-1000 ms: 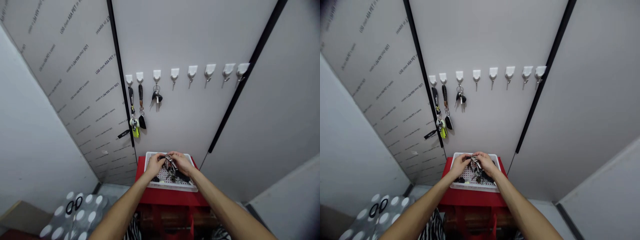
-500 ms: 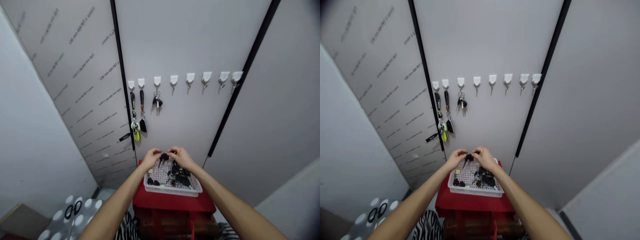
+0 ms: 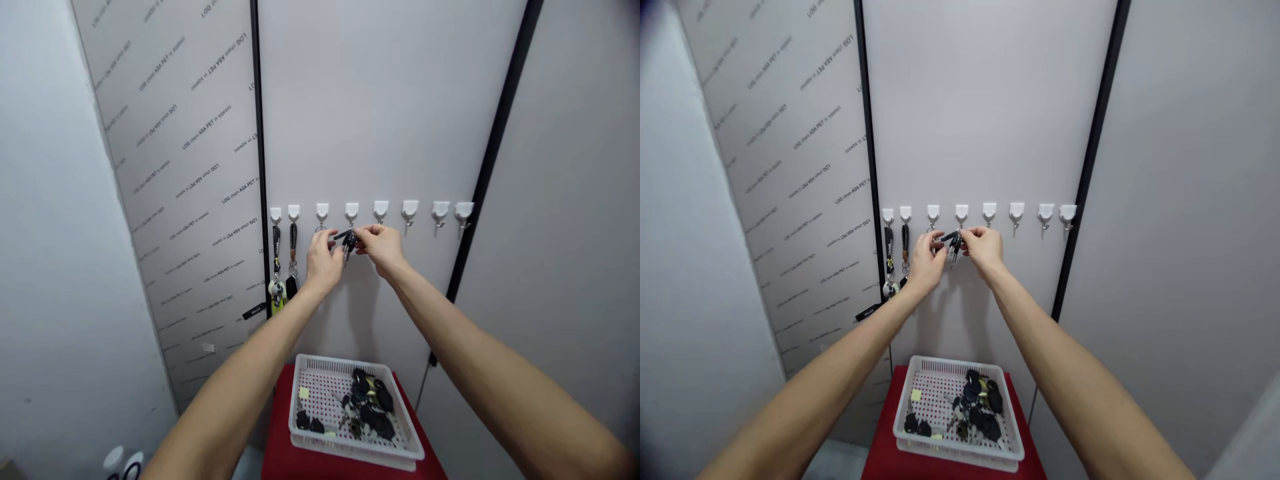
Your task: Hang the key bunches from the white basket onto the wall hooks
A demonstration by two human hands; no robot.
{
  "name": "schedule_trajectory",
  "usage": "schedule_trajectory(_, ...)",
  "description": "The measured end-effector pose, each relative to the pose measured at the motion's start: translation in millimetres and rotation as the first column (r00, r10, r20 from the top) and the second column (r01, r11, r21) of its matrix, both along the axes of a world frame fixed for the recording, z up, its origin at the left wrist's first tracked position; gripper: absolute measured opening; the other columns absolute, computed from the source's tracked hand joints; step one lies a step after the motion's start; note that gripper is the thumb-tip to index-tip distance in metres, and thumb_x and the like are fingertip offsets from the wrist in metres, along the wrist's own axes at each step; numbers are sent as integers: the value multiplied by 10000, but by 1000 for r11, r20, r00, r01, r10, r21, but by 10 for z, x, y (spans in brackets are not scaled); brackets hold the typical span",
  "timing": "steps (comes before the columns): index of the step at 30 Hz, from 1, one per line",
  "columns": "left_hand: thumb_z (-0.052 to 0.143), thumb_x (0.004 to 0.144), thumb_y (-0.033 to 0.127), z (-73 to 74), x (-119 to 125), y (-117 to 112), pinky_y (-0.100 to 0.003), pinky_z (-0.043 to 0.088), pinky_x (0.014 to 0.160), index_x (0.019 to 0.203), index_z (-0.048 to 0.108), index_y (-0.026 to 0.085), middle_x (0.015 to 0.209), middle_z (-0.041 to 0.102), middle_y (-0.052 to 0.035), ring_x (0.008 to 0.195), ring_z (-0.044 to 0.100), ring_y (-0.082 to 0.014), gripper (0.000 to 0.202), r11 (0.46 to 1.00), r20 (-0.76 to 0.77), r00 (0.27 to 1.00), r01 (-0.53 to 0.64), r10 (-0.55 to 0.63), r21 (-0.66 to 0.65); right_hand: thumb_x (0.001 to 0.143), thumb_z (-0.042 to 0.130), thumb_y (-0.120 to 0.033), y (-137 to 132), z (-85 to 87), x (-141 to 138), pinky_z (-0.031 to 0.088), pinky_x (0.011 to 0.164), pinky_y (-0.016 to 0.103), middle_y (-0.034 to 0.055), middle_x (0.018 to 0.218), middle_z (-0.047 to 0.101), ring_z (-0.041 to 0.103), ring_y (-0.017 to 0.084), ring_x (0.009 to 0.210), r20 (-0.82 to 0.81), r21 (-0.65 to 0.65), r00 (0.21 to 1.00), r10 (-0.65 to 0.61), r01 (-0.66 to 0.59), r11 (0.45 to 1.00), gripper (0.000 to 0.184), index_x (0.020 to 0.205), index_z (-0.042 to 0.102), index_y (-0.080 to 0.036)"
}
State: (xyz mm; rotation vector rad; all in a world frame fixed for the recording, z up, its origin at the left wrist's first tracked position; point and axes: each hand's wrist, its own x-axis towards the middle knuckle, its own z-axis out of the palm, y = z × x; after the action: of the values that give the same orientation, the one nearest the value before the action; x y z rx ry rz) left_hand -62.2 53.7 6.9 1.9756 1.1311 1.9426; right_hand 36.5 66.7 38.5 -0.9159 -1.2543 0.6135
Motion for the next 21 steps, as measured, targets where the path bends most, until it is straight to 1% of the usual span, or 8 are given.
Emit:
schedule_trajectory(3,397,622,76,132,63,41,-258,344,804,897,465,135,975,430,-74,882,439,-130,290,993,-122,987,-92,101,72,541,500,-205,102,110,15,368,329,167,-26,438,467,459,69,392,7,3,997,-81,81,997,77,532,486,-130)
schedule_trajectory(6,386,624,78,176,97,114,-263,311,846,894,479,127,1010,406,-87,953,394,-150,289,984,-170,969,-175,179,41,538,489,-200,204,124,23,370,332,174,-18,430,473,467,81,396,61,-32,988,-143,145,989,72,520,491,-130)
schedule_trajectory(10,380,632,99,160,102,166,-283,313,846,905,479,139,1022,401,-85,954,395,-161,294,974,-243,946,-224,213,-21,543,471,-203,327,83,33,388,372,196,-1,441,499,476,92,404,159,-69,970,-184,197,978,95,530,517,-121)
schedule_trajectory(13,376,628,90,82,82,109,-292,295,859,922,465,139,1020,401,-84,972,376,-162,311,976,-266,941,-218,208,-9,561,457,-231,365,20,76,399,428,206,11,490,534,492,93,436,211,-32,954,-213,224,974,152,596,550,-116)
schedule_trajectory(15,373,623,78,-54,57,29,-294,274,873,940,448,138,1037,388,-83,1007,340,-161,331,979,-247,948,-206,202,11,580,440,-250,342,-104,141,404,473,210,18,573,562,501,86,472,215,28,946,-244,244,969,204,683,561,-122)
schedule_trajectory(17,371,622,74,-301,27,-68,-296,270,873,959,428,143,1064,366,-78,1032,311,-157,348,985,-234,958,-170,166,4,598,425,-257,268,-351,230,405,512,216,20,654,574,506,81,514,226,73,938,-262,252,965,245,766,554,-134)
schedule_trajectory(19,369,628,82,-667,1,-174,-299,288,854,963,420,151,1086,347,-71,1033,310,-155,345,991,-247,964,-115,97,-61,609,421,-253,132,-739,324,405,545,225,26,681,578,508,88,554,300,52,930,-213,207,977,251,788,549,-132)
schedule_trajectory(21,365,637,96,-1116,-11,-284,-298,313,827,952,426,154,1083,351,-71,1014,333,-155,326,979,-277,961,-74,19,-188,618,422,-234,-53,-1225,402,402,582,236,37,678,586,514,103,592,429,-54,900,-77,111,992,217,748,558,-126)
